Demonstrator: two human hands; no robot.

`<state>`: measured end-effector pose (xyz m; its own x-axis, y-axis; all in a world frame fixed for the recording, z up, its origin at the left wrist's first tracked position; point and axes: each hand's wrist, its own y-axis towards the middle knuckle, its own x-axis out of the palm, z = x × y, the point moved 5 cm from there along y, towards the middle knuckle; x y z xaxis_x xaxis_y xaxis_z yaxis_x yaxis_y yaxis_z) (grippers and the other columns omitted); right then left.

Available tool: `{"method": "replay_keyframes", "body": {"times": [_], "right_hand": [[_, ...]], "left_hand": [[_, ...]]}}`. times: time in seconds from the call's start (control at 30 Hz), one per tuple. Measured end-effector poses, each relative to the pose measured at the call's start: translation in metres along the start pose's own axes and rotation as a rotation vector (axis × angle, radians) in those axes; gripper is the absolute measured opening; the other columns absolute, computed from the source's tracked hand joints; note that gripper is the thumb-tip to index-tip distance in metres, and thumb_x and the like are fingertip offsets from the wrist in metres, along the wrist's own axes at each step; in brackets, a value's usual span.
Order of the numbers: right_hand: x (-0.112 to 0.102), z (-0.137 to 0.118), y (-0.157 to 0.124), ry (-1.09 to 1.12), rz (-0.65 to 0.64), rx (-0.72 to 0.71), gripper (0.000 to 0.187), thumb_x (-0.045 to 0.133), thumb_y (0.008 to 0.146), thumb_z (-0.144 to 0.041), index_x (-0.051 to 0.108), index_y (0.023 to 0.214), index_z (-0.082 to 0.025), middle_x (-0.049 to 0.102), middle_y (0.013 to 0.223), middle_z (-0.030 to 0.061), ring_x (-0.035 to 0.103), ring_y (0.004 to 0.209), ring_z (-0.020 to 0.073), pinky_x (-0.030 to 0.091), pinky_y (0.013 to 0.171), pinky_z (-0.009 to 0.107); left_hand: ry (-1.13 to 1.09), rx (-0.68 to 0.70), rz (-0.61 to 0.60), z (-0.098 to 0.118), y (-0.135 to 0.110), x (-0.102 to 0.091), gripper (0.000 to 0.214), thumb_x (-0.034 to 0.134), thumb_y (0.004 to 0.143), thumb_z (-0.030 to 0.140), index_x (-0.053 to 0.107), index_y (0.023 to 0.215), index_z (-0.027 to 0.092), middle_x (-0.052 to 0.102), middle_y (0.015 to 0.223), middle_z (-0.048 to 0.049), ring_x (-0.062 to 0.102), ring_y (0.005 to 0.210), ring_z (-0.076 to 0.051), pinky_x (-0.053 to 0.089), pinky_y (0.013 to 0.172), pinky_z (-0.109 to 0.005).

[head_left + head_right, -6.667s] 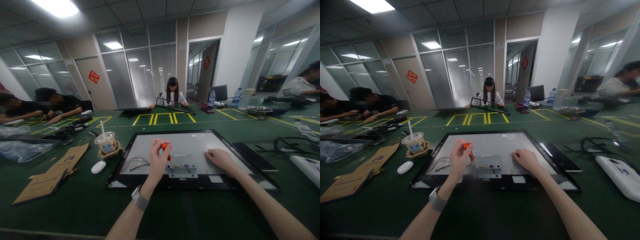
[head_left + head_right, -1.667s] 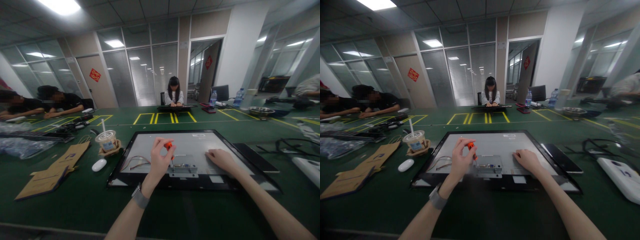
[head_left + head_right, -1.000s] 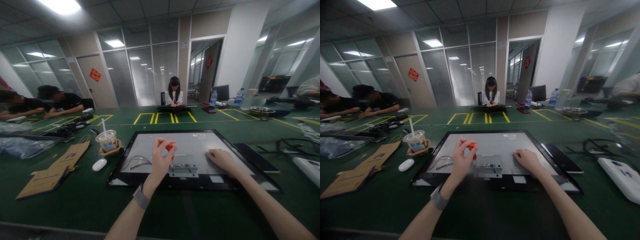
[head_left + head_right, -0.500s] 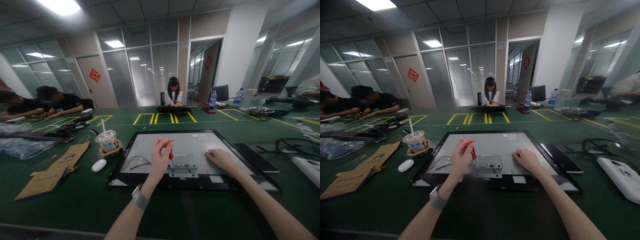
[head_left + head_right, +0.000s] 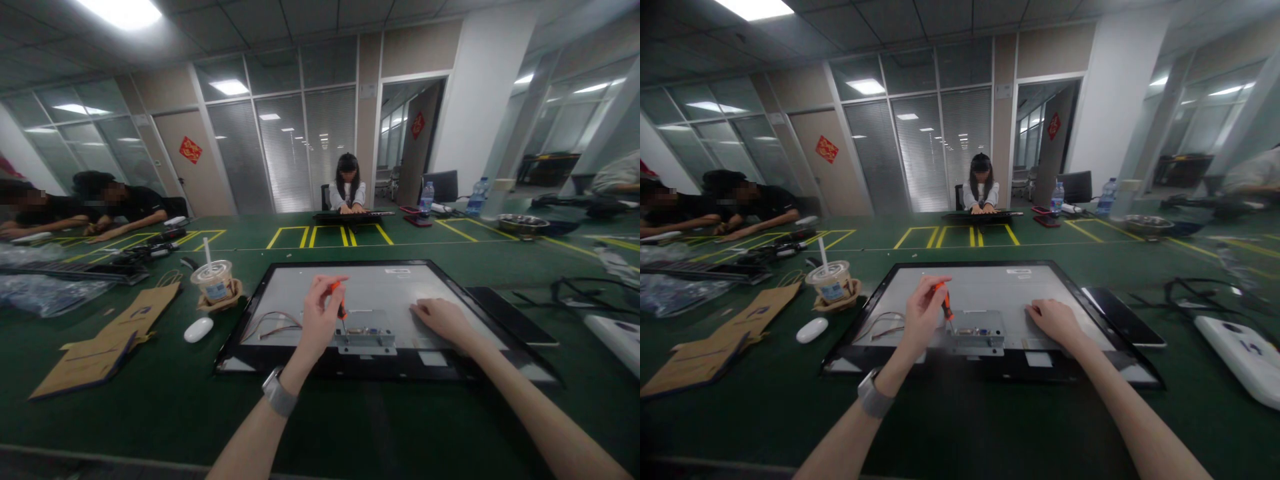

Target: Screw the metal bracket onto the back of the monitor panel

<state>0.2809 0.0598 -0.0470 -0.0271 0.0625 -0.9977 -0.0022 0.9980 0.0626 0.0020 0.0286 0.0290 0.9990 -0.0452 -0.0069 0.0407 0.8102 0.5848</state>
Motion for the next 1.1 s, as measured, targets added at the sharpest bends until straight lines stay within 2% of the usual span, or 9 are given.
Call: {"method": "replay_keyframes", "body": {"times": [0.1, 0.17, 0.3, 0.37, 0.57, 0.77, 0.83, 1.0, 1.1], "right_hand": [[0.0019, 0.0012, 0.001, -0.012, 0.008, -0.002, 0.042, 0.034, 0.094, -0.038, 0.067, 0.076, -0.019, 0.072, 0.081, 0.0113, 0.065, 0.077, 0.0241, 0.036, 0.061, 0.029], [0.0036, 0.0023, 0.0019, -0.017, 0.004, -0.002, 0.042, 0.034, 0.093, -0.039, 0.067, 0.077, -0.019, 0.072, 0.081, 0.0108, 0.066, 0.077, 0.0236, 0.036, 0.061, 0.029], [0.005, 0.0034, 0.0027, -0.009, 0.003, -0.003, 0.042, 0.034, 0.093, -0.039, 0.067, 0.077, -0.019, 0.072, 0.081, 0.0108, 0.066, 0.077, 0.0235, 0.036, 0.062, 0.029], [0.0049, 0.0032, 0.0025, 0.003, 0.004, -0.006, 0.042, 0.033, 0.093, -0.039, 0.067, 0.077, -0.019, 0.072, 0.081, 0.0111, 0.065, 0.076, 0.0237, 0.037, 0.062, 0.029], [0.0047, 0.0029, 0.0023, -0.012, 0.003, 0.002, 0.043, 0.034, 0.093, -0.039, 0.068, 0.078, -0.019, 0.072, 0.082, 0.012, 0.066, 0.077, 0.0239, 0.037, 0.063, 0.03], [0.0049, 0.0033, 0.0031, -0.015, 0.007, -0.005, 0.043, 0.034, 0.093, -0.039, 0.068, 0.077, -0.019, 0.072, 0.081, 0.0115, 0.065, 0.076, 0.0235, 0.037, 0.062, 0.029], [0.0049, 0.0036, 0.0033, -0.013, -0.001, -0.002, 0.042, 0.035, 0.093, -0.039, 0.068, 0.077, -0.019, 0.072, 0.082, 0.0118, 0.065, 0.076, 0.0236, 0.036, 0.062, 0.029], [0.003, 0.0028, 0.0023, -0.015, -0.003, 0.004, 0.042, 0.035, 0.094, -0.038, 0.068, 0.077, -0.019, 0.072, 0.081, 0.0112, 0.065, 0.077, 0.0233, 0.036, 0.062, 0.028], [0.0017, 0.0017, 0.0013, -0.014, -0.001, 0.002, 0.042, 0.034, 0.094, -0.038, 0.068, 0.077, -0.019, 0.072, 0.082, 0.0111, 0.065, 0.077, 0.0232, 0.036, 0.063, 0.028]], "left_hand": [[-0.071, -0.046, 0.006, -0.0007, -0.0005, -0.001, 0.028, 0.043, 0.093, 0.033, 0.063, 0.105, 0.017, 0.06, 0.084, -0.0042, 0.06, 0.08, -0.015, 0.048, 0.075, -0.028], [-0.089, -0.046, 0.009, -0.0005, -0.0006, -0.0014, 0.03, 0.039, 0.094, 0.032, 0.063, 0.102, 0.015, 0.062, 0.084, -0.0056, 0.06, 0.085, -0.017, 0.047, 0.081, -0.031], [0.028, 0.042, 0.054, 0.0037, -0.0001, -0.0034, 0.021, 0.054, 0.087, 0.033, 0.067, 0.086, 0.017, 0.057, 0.086, -0.0048, 0.056, 0.078, -0.014, 0.047, 0.073, -0.026], [0.066, 0.06, 0.066, 0.0051, 0.0002, -0.0038, 0.018, 0.059, 0.084, 0.033, 0.068, 0.085, 0.017, 0.054, 0.085, -0.0034, 0.053, 0.072, -0.012, 0.046, 0.067, -0.024], [0.02, -0.029, 0.028, 0.0016, 0.0013, -0.0018, 0.029, 0.044, 0.093, 0.034, 0.064, 0.105, 0.017, 0.063, 0.09, -0.0063, 0.061, 0.078, -0.015, 0.049, 0.072, -0.026], [0.007, -0.021, -0.014, -0.0002, 0.0004, 0.0004, 0.033, 0.039, 0.094, 0.032, 0.06, 0.115, 0.018, 0.066, 0.098, -0.0089, 0.062, 0.088, -0.017, 0.049, 0.08, -0.031], [0.024, -0.011, -0.015, -0.0004, 0.0002, 0.0003, 0.03, 0.044, 0.093, 0.031, 0.062, 0.114, 0.019, 0.064, 0.094, -0.0074, 0.061, 0.085, -0.016, 0.049, 0.079, -0.03], [0.123, 0.096, 0.05, 0.0026, 0.0008, -0.0029, 0.015, 0.064, 0.08, 0.026, 0.07, 0.092, 0.019, 0.054, 0.086, -0.0033, 0.053, 0.078, -0.014, 0.046, 0.075, -0.027], [0.098, 0.079, 0.033, 0.004, 0.0, -0.0025, 0.02, 0.055, 0.087, 0.027, 0.069, 0.099, 0.02, 0.054, 0.093, -0.005, 0.054, 0.081, -0.014, 0.046, 0.077, -0.027]]}}
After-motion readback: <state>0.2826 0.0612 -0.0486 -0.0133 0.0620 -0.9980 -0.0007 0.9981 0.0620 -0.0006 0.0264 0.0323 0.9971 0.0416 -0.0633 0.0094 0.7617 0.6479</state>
